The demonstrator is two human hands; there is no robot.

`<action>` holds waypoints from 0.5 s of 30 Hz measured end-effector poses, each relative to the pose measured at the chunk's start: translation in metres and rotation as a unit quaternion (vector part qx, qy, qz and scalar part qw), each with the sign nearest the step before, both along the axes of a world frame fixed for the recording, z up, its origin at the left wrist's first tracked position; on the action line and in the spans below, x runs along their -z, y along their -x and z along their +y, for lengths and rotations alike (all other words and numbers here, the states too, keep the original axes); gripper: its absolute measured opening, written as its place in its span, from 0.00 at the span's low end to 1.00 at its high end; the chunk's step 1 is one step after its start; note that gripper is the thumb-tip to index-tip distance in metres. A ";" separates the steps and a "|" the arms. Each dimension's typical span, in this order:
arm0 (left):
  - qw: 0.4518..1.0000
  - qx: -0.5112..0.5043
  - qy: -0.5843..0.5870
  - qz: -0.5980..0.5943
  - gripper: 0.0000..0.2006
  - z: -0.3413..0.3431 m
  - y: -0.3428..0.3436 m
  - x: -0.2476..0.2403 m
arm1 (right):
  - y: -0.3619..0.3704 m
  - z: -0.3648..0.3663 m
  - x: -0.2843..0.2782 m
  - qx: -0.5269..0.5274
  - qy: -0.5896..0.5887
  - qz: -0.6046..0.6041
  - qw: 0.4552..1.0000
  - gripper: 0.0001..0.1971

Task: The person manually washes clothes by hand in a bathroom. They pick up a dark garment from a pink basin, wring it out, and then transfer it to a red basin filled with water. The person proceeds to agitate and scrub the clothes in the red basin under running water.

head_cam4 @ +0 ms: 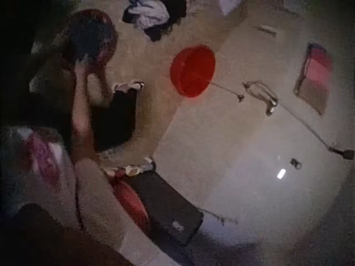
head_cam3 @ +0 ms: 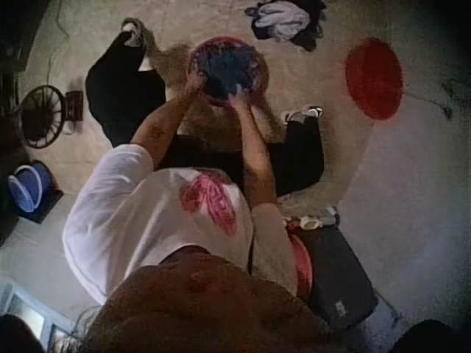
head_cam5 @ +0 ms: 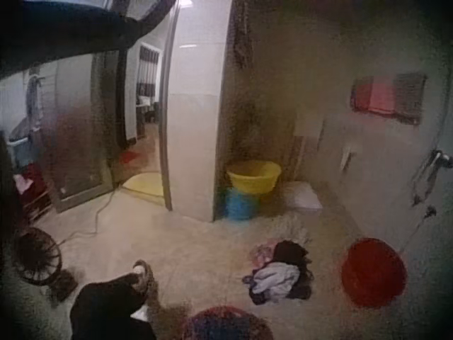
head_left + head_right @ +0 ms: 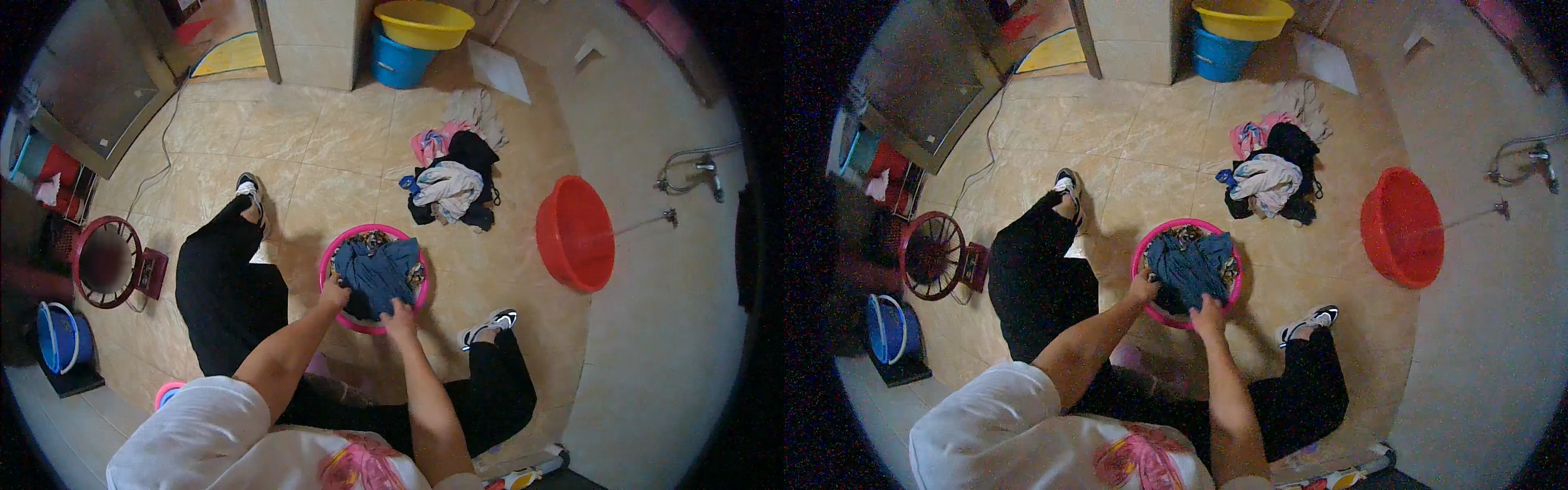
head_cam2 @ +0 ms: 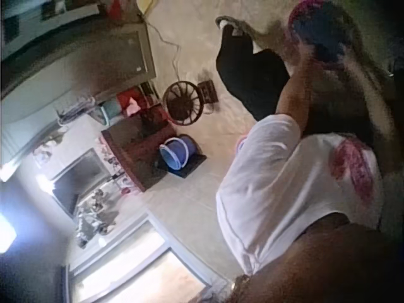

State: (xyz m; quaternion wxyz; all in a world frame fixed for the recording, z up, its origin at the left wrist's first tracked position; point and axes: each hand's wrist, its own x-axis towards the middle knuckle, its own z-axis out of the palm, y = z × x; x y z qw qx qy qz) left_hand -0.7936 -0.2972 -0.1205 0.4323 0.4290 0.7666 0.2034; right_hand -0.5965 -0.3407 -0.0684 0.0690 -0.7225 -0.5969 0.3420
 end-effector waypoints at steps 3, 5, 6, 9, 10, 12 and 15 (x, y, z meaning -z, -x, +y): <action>0.970 -0.014 0.129 -0.207 0.19 -0.009 0.009 -0.017 | -0.004 0.013 0.017 0.104 -0.028 0.040 0.993 0.38; 0.938 -0.095 0.178 -0.281 0.15 -0.013 0.004 -0.040 | -0.005 0.004 0.027 0.121 -0.008 0.048 0.991 0.38; 0.944 -0.102 0.145 -0.280 0.14 -0.011 0.005 -0.038 | 0.008 0.006 0.012 0.108 0.036 -0.072 0.991 0.34; 0.921 -0.164 0.116 -0.333 0.12 0.002 0.020 -0.027 | 0.014 0.016 0.025 0.051 0.082 -0.044 0.994 0.27; 0.903 -0.210 0.119 -0.355 0.11 -0.001 0.035 -0.018 | 0.027 0.031 -0.013 0.071 0.026 0.030 0.997 0.21; 0.902 -0.229 0.140 -0.338 0.10 0.002 0.036 -0.033 | 0.024 0.055 -0.078 -0.050 -0.155 -0.086 0.983 0.19; 0.901 -0.271 0.129 -0.312 0.10 0.006 0.027 -0.053 | 0.011 0.085 -0.179 0.049 -0.174 0.297 0.938 0.19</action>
